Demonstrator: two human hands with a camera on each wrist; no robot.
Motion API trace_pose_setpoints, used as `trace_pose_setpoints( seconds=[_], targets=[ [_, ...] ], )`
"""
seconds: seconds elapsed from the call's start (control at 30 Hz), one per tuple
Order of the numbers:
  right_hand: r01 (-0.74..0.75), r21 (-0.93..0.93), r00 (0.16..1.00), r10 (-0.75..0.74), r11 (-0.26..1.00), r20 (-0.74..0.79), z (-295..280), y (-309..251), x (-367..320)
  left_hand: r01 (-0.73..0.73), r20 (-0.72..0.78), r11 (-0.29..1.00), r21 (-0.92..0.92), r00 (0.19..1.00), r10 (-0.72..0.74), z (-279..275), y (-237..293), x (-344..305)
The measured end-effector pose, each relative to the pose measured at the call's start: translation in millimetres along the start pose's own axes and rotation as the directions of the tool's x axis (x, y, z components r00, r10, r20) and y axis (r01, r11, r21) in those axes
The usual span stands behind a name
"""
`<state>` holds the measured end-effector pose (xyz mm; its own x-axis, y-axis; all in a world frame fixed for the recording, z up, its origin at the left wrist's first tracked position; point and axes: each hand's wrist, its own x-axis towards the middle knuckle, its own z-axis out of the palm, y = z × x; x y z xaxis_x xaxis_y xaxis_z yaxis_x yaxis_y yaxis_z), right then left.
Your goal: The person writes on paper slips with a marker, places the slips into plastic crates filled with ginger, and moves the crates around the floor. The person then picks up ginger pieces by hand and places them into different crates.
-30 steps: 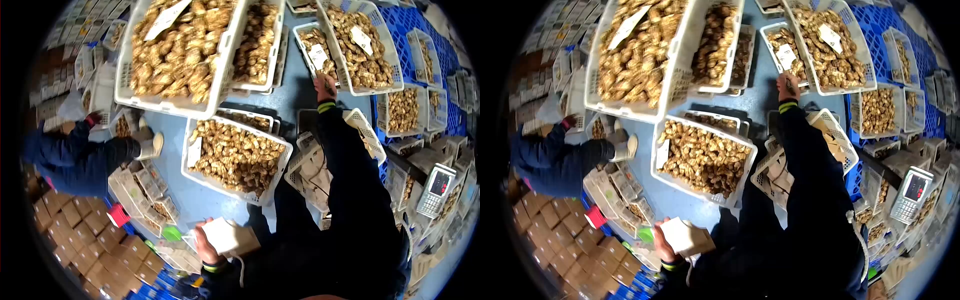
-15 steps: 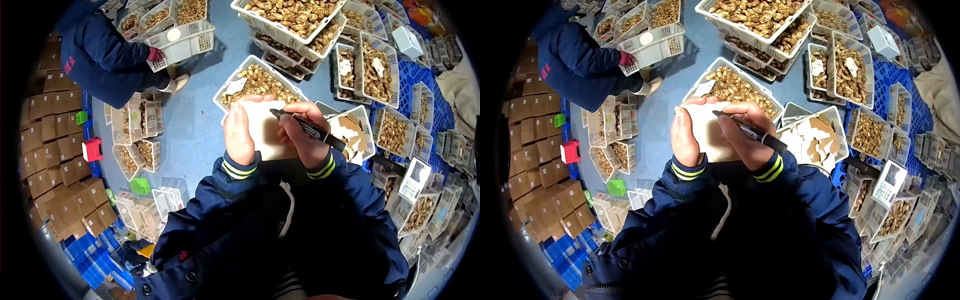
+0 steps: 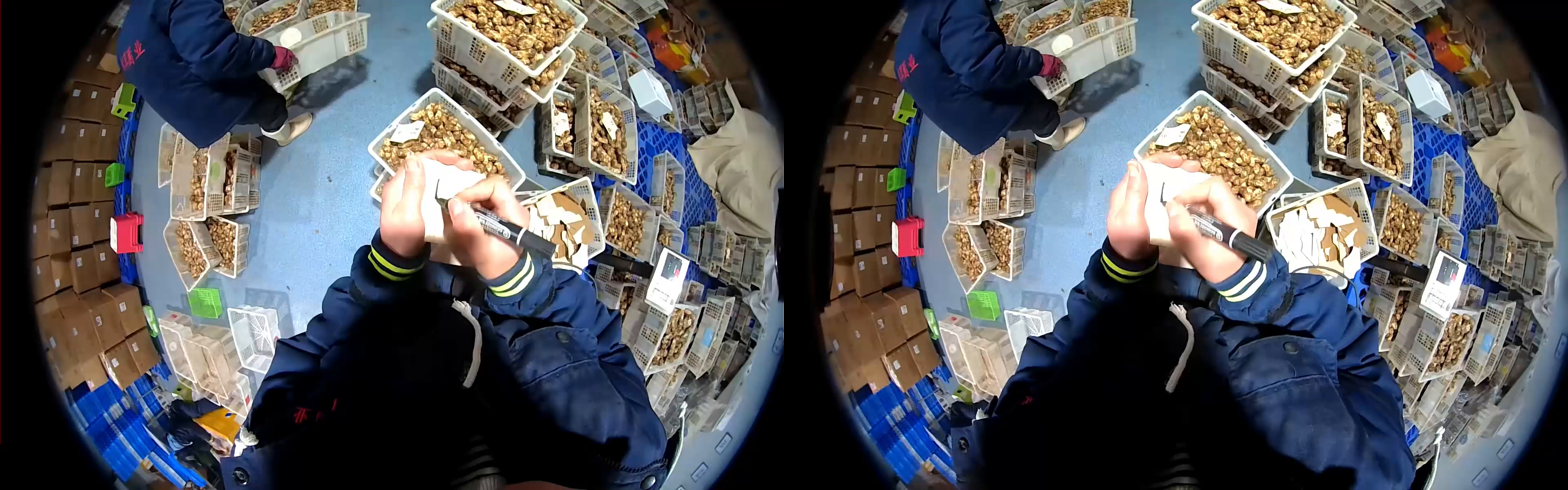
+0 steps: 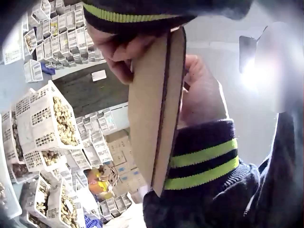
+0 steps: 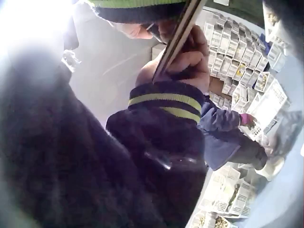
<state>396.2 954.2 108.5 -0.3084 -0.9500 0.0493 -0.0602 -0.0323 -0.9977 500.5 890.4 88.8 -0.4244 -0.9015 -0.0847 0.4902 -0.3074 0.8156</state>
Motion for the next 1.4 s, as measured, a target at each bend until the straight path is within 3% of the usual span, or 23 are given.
trace_pose_setpoints(
  seconds=[0.03,0.1,0.27,0.37,0.43,0.63,0.7,0.73,0.77,0.87,1.03,1.1,1.13,1.3,1.37,1.4],
  targets=[
    [-0.03,0.002,0.999,0.03,1.0,0.035,1.9,-1.3,-2.5,0.029,-0.023,0.999,-0.027,0.999,-0.029,1.6,4.7,-2.6],
    [-0.059,0.185,0.998,0.064,0.981,-0.02,11.1,0.2,-0.5,-0.025,0.033,0.999,0.042,0.999,0.024,-9.3,0.8,-2.1],
    [-0.095,0.07,0.993,0.099,0.993,-0.059,20.2,2.0,5.6,-0.019,-0.005,0.999,0.044,1.0,0.02,-17.7,2.9,-2.5],
    [-0.061,0.097,0.991,0.072,0.993,-0.115,21.3,4.0,5.3,0.012,-0.038,1.0,0.022,0.999,-0.011,-13.1,7.9,-2.6],
    [-0.147,0.076,0.989,0.149,0.986,-0.021,16.0,1.6,1.5,0.027,-0.03,0.998,0.055,0.999,-0.025,-15.0,7.6,-2.1],
    [-0.148,0.074,0.987,0.152,0.986,-0.047,15.8,4.3,-2.9,0.049,-0.034,0.996,0.078,0.998,-0.047,-16.0,4.9,1.5],
    [-0.086,-0.074,0.996,0.087,0.993,0.01,16.4,-2.3,-0.2,0.066,-0.086,0.997,0.037,0.994,-0.063,-16.6,3.3,3.3],
    [-0.204,0.059,0.979,0.203,0.977,0.012,15.4,0.3,1.4,0.083,-0.106,0.996,-0.02,0.991,-0.085,-16.2,2.3,3.6],
    [-0.123,0.172,0.989,0.134,0.977,-0.055,18.6,2.6,2.8,0.088,-0.107,0.996,-0.018,0.99,-0.09,-16.1,2.4,3.1],
    [-0.134,0.127,0.988,0.142,0.983,-0.059,9.1,-0.7,-3.7,0.0,-0.069,0.993,0.114,0.998,0.008,-18.5,4.0,8.1],
    [-0.141,0.149,0.987,0.151,0.979,-0.055,5.0,-4.2,-16.3,-0.015,-0.122,1.0,-0.003,0.992,0.015,-25.7,5.9,15.4],
    [-0.103,-0.025,0.993,0.101,0.994,-0.067,5.3,2.5,-18.4,-0.016,-0.119,1.0,-0.001,0.993,0.016,-24.7,5.4,15.9],
    [-0.168,-0.027,0.983,0.165,0.985,-0.076,5.0,-0.4,-19.3,-0.014,-0.114,1.0,0.018,0.993,0.016,-23.9,5.0,15.8],
    [-0.126,-0.055,0.99,0.122,0.99,-0.071,6.0,4.7,-21.0,-0.021,-0.086,0.999,0.029,0.996,0.023,-22.2,3.0,14.8],
    [-0.069,-0.149,0.995,0.058,0.986,-0.08,6.2,8.7,-21.4,-0.017,-0.089,0.999,0.028,0.996,0.02,-23.3,0.2,14.1],
    [0.065,-0.219,0.995,-0.08,0.974,-0.062,7.8,6.7,-20.5,-0.02,-0.094,0.999,0.026,0.995,0.022,-23.6,-0.6,14.5]
  ],
)
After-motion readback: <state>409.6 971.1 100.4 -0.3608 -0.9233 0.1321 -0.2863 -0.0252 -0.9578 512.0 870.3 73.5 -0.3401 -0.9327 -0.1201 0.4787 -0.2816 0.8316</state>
